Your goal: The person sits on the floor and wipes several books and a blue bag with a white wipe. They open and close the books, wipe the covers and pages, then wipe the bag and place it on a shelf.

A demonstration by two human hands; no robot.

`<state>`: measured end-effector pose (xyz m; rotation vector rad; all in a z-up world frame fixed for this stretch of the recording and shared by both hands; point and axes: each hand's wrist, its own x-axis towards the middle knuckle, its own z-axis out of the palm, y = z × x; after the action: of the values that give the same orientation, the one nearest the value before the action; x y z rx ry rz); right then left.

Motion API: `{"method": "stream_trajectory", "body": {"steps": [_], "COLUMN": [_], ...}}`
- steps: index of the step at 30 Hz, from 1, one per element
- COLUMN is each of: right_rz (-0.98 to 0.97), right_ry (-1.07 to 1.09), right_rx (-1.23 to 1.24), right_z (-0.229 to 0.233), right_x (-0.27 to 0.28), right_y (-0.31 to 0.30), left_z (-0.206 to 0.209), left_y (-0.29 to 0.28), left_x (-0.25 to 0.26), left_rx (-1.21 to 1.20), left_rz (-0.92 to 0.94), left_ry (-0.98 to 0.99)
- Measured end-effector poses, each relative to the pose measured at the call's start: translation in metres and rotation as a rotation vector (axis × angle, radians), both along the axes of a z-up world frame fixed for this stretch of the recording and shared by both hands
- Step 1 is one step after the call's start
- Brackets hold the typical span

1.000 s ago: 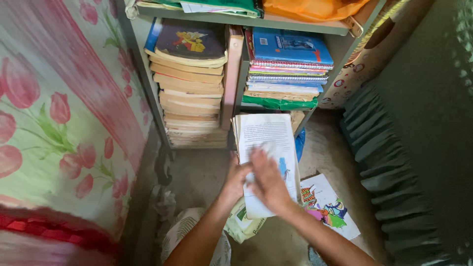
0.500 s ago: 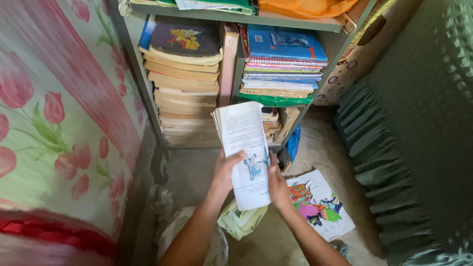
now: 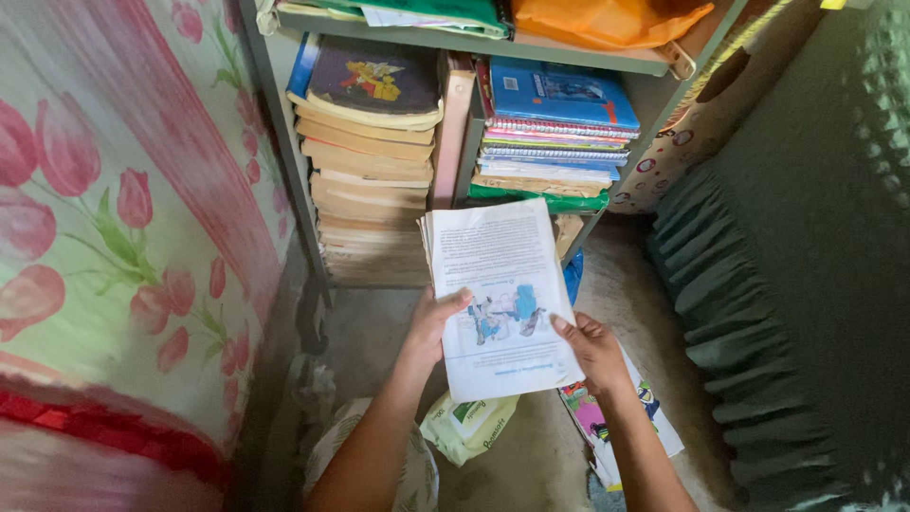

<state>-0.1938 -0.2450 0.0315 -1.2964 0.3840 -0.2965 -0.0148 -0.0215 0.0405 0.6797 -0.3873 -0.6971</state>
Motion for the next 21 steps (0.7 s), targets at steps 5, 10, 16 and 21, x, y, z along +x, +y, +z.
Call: {"method": "stream_trajectory", "body": {"steps": [5, 10, 16, 21], "right_rz": [-0.081, -0.208, 0.036, 0.099], "right_ry": [0.057, 0.454, -0.004, -0.317], "right_rx": [-0.307, -0.965, -1.485, -1.260], "right_z": [0.044, 0.071, 0.024, 0.026], "right_x": [-0.009, -0.021, -0.036, -0.038], "right_y": [0.020, 0.042, 0.161, 0.196], "left_z": [-0.026, -0.053, -0.079, -0.065], "left_y": [-0.007, -0.030, -0.046, -0.047], "left_x": [0.009, 0.021, 0.002, -0.016], "left_rx": [0.113, 0.361, -0.541, -0.577], "left_rz": [0.063, 0.226, -0.425, -0.726], "left_ry": [0.040, 0.094, 0.407, 0.397]}}
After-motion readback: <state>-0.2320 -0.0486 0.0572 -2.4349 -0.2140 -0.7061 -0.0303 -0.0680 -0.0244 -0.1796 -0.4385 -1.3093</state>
